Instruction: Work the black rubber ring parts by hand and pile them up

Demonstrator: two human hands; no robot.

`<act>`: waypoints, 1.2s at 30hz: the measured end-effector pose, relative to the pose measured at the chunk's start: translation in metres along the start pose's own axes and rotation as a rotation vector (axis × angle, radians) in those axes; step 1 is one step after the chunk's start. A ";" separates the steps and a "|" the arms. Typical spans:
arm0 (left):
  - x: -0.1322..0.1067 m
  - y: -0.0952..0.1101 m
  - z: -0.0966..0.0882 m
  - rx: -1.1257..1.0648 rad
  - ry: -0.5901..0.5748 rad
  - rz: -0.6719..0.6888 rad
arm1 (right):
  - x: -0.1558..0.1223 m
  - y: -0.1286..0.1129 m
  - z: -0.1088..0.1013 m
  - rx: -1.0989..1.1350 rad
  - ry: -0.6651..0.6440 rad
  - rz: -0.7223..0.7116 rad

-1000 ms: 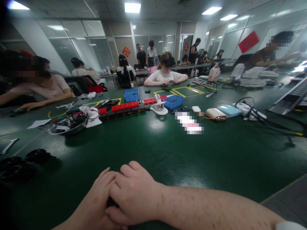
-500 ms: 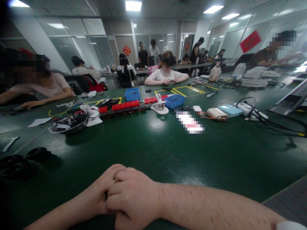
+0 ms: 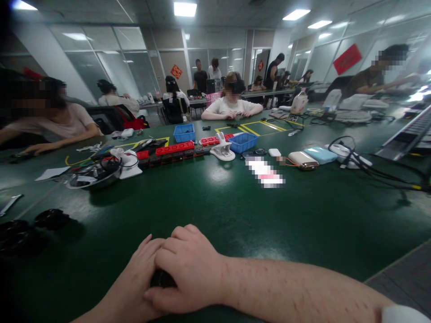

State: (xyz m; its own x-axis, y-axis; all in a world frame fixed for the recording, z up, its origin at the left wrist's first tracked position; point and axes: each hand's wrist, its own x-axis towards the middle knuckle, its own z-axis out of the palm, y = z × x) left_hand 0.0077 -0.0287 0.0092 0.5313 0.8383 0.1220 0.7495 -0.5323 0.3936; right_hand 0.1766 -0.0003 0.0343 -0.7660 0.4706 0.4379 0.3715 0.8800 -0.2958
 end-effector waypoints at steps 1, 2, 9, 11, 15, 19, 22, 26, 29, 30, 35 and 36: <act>0.000 0.001 -0.001 0.005 0.004 -0.018 | 0.000 0.000 0.000 -0.010 -0.008 0.014; -0.001 0.002 -0.002 0.007 0.008 -0.027 | 0.000 0.000 0.000 -0.014 -0.015 0.022; 0.006 0.000 -0.010 -0.136 -0.014 0.080 | 0.002 0.001 -0.001 0.053 -0.058 -0.026; 0.009 -0.002 -0.013 -0.223 -0.051 0.109 | 0.002 0.002 0.000 0.096 -0.064 -0.072; 0.013 -0.005 -0.016 -0.306 -0.099 0.150 | 0.002 0.004 0.002 0.185 -0.066 -0.163; 0.011 -0.010 -0.014 -0.282 -0.152 0.193 | 0.002 0.005 0.005 0.197 -0.094 -0.230; 0.010 -0.012 -0.014 -0.255 -0.178 0.185 | 0.001 0.005 0.006 0.220 -0.072 -0.251; 0.010 -0.011 -0.013 -0.186 -0.140 0.137 | 0.000 0.004 0.004 0.248 0.009 -0.226; 0.007 -0.009 -0.007 -0.070 -0.058 0.100 | 0.001 0.003 0.000 0.207 0.025 -0.161; 0.005 -0.007 -0.005 -0.038 -0.022 0.089 | 0.001 0.003 -0.001 0.184 0.019 -0.132; -0.002 -0.001 0.000 0.000 0.050 0.041 | 0.002 0.003 -0.002 0.066 -0.050 -0.039; -0.002 0.000 0.000 -0.007 0.044 0.034 | 0.002 0.003 -0.002 0.054 -0.062 -0.037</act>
State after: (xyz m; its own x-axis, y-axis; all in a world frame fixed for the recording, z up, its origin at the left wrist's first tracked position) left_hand 0.0064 -0.0300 0.0089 0.5387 0.8240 0.1755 0.7282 -0.5601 0.3949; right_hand 0.1769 0.0039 0.0355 -0.8101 0.4318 0.3967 0.3149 0.8910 -0.3269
